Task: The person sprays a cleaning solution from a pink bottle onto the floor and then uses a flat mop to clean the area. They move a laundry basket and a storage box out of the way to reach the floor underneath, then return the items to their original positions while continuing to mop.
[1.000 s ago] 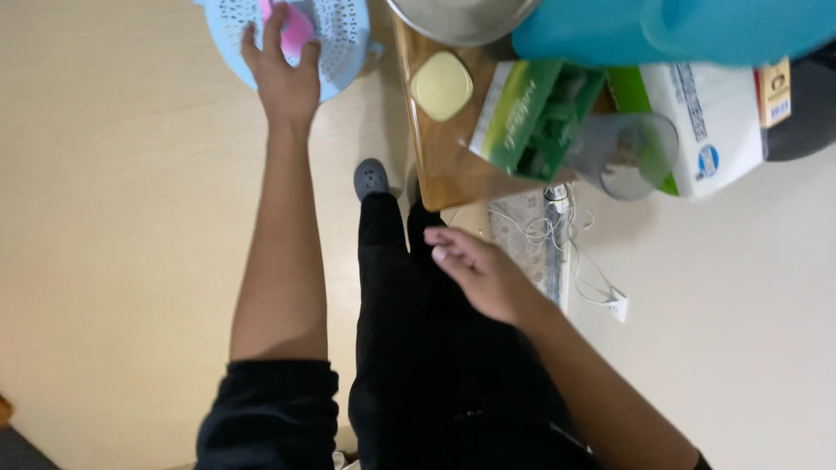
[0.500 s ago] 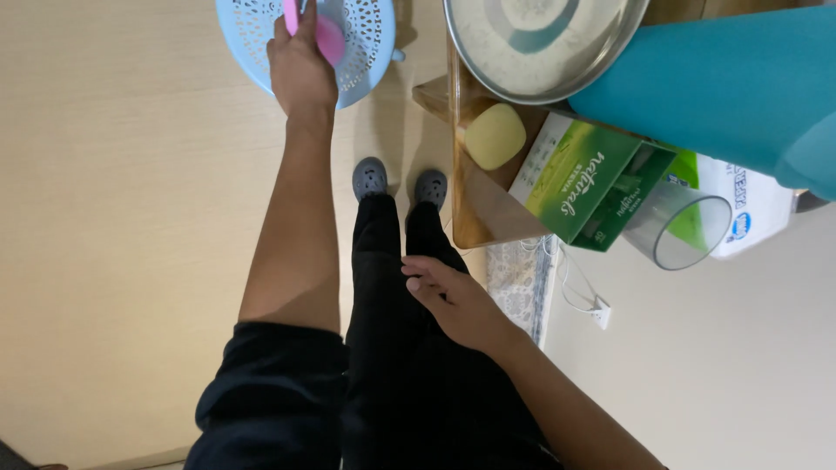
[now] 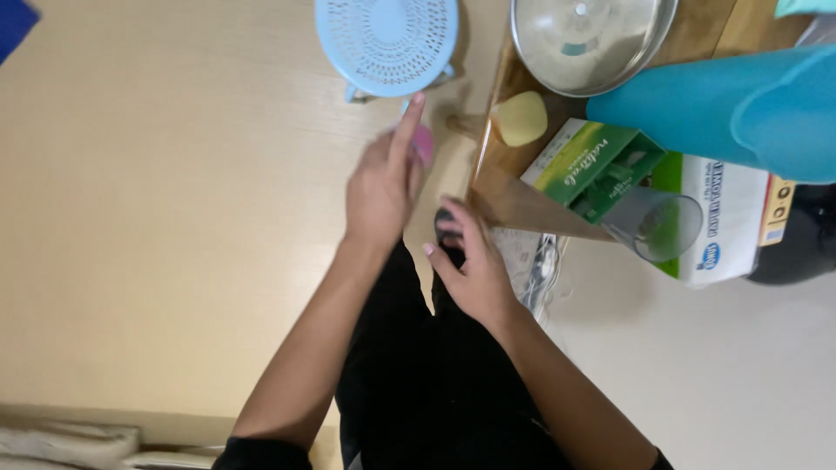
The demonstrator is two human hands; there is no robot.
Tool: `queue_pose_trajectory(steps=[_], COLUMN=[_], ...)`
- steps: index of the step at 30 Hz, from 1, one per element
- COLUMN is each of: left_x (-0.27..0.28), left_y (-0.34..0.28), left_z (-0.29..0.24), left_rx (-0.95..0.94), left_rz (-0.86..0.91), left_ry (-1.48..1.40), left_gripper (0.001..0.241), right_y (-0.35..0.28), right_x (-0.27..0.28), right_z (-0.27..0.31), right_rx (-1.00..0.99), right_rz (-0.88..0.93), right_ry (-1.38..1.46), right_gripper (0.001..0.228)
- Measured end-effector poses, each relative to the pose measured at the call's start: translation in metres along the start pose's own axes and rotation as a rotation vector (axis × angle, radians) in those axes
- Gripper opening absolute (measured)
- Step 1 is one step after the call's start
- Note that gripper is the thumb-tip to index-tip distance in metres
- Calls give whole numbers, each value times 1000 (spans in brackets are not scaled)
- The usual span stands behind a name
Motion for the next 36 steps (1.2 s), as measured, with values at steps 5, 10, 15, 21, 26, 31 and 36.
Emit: queue_pose_trajectory(steps=[5, 10, 15, 21, 26, 31, 36], left_x=[35, 36, 35, 35, 23, 38, 43], left_y=[-90, -182, -262, -357, -456, -572, -665], left_z=[-80, -146, -176, -176, -164, -171, -170], left_rx=[111, 235, 535, 595, 606, 629, 564], left_rz=[-166, -278, -472, -777, -1151, -1488, -1518], left_ry=[-146, -220, -512, -544, -928, -1552, -1371], left_gripper=[62, 52, 45, 37, 29, 28, 26], right_y=[-35, -74, -119, -187, -245, -323, -387], right_x=[15, 10, -9, -59, -125, -197, -244], right_z=[-18, -58, -88, -78, -100, -143, -175], right_rx=[672, 951, 590, 903, 976, 1065, 1234], right_rz=[-85, -18, 367, 573, 692, 776, 940], right_ry=[-211, -380, -282, -487, -640, -782, -711], right_gripper=[88, 96, 74, 58, 57, 61, 60])
Point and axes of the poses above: each hand's wrist, its own y-axis towards the middle knuckle, its own x-axis out of the back of the hand, z = x × y, the point moved 3 cm from there along y, towards the middle knuckle, and after that the axes turned 7 degrees about -x, right-handed, at the moved point
